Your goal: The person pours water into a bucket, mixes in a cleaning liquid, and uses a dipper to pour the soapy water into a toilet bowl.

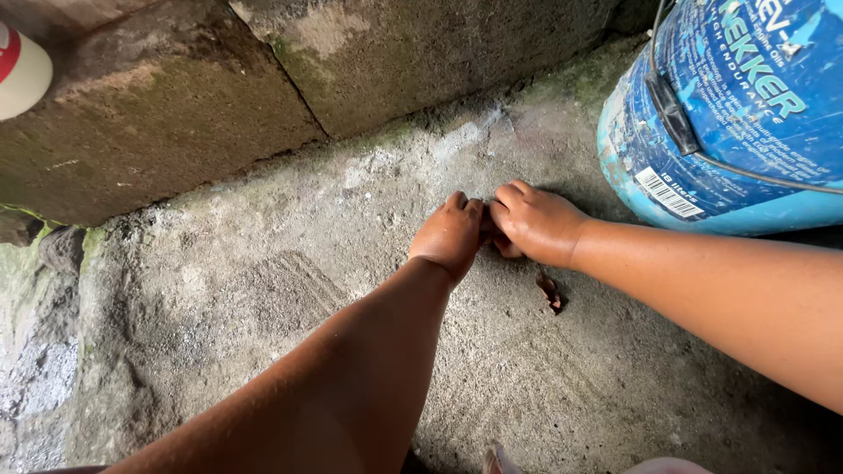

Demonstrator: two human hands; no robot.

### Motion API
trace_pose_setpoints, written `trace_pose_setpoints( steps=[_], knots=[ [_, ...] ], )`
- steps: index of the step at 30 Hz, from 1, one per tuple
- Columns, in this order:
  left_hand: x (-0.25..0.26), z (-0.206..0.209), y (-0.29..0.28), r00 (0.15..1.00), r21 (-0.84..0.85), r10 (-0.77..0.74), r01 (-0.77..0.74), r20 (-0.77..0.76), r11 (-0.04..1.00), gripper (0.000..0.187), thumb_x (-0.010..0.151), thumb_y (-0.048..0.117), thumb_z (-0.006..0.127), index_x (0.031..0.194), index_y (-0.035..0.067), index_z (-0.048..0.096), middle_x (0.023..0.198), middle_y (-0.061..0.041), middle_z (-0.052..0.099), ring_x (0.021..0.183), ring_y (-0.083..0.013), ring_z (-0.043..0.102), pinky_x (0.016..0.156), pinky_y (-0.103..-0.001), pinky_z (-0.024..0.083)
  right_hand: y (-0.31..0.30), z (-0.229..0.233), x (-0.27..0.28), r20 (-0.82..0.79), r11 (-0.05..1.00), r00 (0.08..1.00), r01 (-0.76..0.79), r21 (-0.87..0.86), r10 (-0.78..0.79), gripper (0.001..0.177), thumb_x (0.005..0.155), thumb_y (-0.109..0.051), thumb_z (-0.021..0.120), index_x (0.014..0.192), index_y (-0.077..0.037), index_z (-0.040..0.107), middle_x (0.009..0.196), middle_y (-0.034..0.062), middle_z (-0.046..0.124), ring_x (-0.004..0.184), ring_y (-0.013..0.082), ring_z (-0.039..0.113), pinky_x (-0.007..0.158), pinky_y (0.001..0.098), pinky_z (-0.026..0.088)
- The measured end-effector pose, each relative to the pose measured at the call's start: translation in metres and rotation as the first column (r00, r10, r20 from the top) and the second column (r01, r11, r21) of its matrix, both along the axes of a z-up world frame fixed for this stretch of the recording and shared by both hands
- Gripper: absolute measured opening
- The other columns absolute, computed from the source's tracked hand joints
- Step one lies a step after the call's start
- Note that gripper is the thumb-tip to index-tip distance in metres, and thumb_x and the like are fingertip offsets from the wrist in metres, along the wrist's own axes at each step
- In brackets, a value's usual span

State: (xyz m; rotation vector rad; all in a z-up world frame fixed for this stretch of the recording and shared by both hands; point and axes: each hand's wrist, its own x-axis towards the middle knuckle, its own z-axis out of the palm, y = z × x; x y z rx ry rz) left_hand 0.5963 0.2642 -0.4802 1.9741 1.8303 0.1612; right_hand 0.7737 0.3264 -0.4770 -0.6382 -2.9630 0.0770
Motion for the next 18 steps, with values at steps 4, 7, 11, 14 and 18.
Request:
trace_pose_setpoints(
  steps=[4,7,11,14,18],
  knots=[
    [0.001,-0.001,-0.002,1.000,0.052,-0.005,0.004,0.024,0.999,0.039,0.093,0.027,0.066,0.125,0.007,0.056,0.126,-0.016,0.055,0.116,-0.0357,0.061,0.097,-0.043,0.052,-0.004,0.003,0.000,-0.070,0.999,0.997,0.034,-0.035,-0.037,0.044,0.066,-0.025,0.085,0.093,0.002,0.063,0.104,0.0174,0.058,0.107,0.0363,0.057,0.090,0.0433,0.054],
    [-0.002,-0.005,-0.001,0.999,0.076,-0.043,0.040,0.030,0.996,0.041,0.092,0.027,0.067,0.126,0.007,0.056,0.126,-0.016,0.056,0.115,-0.0357,0.062,0.096,-0.044,0.052,-0.004,-0.004,0.000,-0.049,1.000,0.999,0.022,-0.010,-0.023,0.048,0.064,-0.025,0.085,0.095,0.004,0.062,0.103,0.0170,0.058,0.108,0.0362,0.056,0.092,0.0435,0.054],
    [-0.005,-0.019,0.009,0.992,0.065,0.100,-0.105,0.076,0.992,0.038,0.094,0.021,0.065,0.130,0.010,0.057,0.132,-0.016,0.055,0.113,-0.0388,0.063,0.094,-0.047,0.053,0.023,-0.022,-0.004,-0.042,0.986,0.985,0.166,-0.034,-0.167,0.032,0.078,-0.016,0.079,0.103,-0.003,0.064,0.110,0.0144,0.059,0.112,0.0349,0.056,0.091,0.0446,0.054],
    [-0.019,-0.018,0.032,0.988,0.123,0.073,-0.091,0.139,0.988,0.044,0.088,0.022,0.071,0.129,0.009,0.058,0.134,-0.018,0.053,0.111,-0.0410,0.062,0.094,-0.048,0.052,0.062,-0.018,-0.007,-0.070,0.980,0.979,0.188,-0.070,-0.193,0.032,0.078,-0.017,0.081,0.103,-0.003,0.065,0.110,0.0153,0.059,0.112,0.0365,0.055,0.092,0.0472,0.052],
    [-0.030,-0.001,0.023,0.883,0.100,0.240,-0.303,0.402,0.948,0.037,0.086,0.031,0.075,0.114,0.008,0.067,0.121,-0.015,0.062,0.106,-0.0367,0.065,0.089,-0.046,0.053,0.060,-0.012,-0.001,-0.224,0.974,0.960,0.129,-0.184,-0.169,0.042,0.077,-0.017,0.081,0.114,-0.003,0.067,0.110,0.0147,0.060,0.112,0.0371,0.056,0.093,0.0477,0.050]
  ],
)
